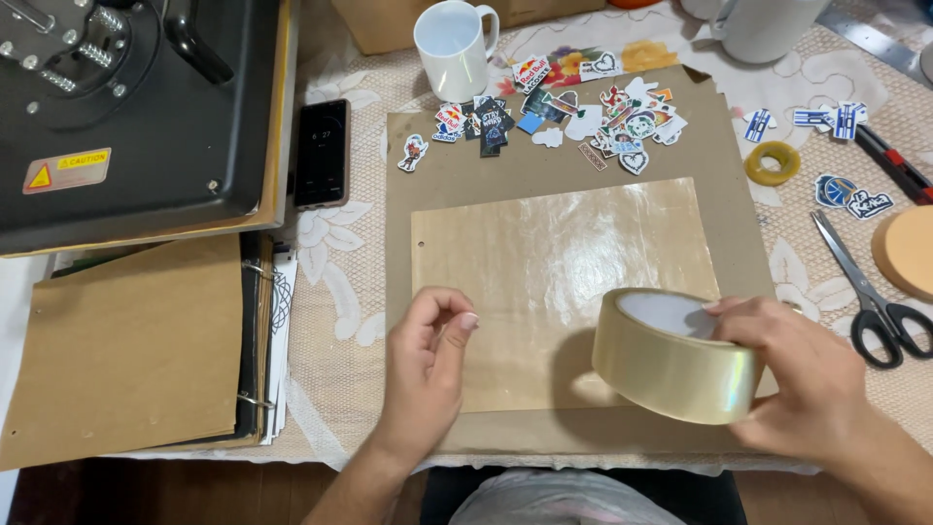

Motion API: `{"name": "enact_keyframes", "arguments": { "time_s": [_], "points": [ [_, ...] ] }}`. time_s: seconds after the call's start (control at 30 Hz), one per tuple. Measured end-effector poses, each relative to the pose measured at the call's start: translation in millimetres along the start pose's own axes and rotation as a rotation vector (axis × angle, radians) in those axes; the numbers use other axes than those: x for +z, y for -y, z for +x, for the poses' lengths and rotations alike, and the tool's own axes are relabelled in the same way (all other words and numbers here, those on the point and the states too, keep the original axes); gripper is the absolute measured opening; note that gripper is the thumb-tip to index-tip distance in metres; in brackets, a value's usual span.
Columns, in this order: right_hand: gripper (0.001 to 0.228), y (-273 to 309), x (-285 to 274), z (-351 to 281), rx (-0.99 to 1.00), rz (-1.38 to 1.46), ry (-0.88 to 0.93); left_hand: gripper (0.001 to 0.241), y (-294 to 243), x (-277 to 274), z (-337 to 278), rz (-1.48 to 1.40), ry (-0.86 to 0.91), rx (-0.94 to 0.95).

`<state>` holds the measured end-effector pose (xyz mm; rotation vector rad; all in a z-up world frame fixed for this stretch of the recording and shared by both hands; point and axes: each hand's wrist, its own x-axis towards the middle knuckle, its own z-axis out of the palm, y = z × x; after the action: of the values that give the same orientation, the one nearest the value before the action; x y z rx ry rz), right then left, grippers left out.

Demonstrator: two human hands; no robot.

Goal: Applying clear adhesive tape to a brown sheet and trimming it with a utility knife

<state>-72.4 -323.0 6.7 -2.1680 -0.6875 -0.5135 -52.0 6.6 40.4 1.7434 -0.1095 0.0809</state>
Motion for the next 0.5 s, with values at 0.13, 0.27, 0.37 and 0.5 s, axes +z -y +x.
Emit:
{"name": "enact_keyframes", "arguments": {
  "time_s": [0.13, 0.27, 0.37, 0.5],
  "points": [
    [0.045, 0.6, -12.8, 3.0, 0.017, -0.336, 0.106, 0.004, -6.6, -8.9, 4.9, 0.044, -0.045, 0.010],
    [0.049, 8.1, -29.5, 18.2, 0.043, -0.689, 0.134, 0.003, -5.9, -26.9, 5.8, 0.031, -0.157, 0.004],
    [0.058, -20.5, -41.2, 3.1, 0.182, -0.394, 0.068, 0.007, -1.3, -33.0, 8.4, 0.024, -0.143, -0.124],
    [0.072, -16.2, -28.0, -3.3, 0.379, 0.030, -0.082, 0.008, 14.5, -41.4, 12.8, -0.121, -0.114, -0.333]
  ]
}}
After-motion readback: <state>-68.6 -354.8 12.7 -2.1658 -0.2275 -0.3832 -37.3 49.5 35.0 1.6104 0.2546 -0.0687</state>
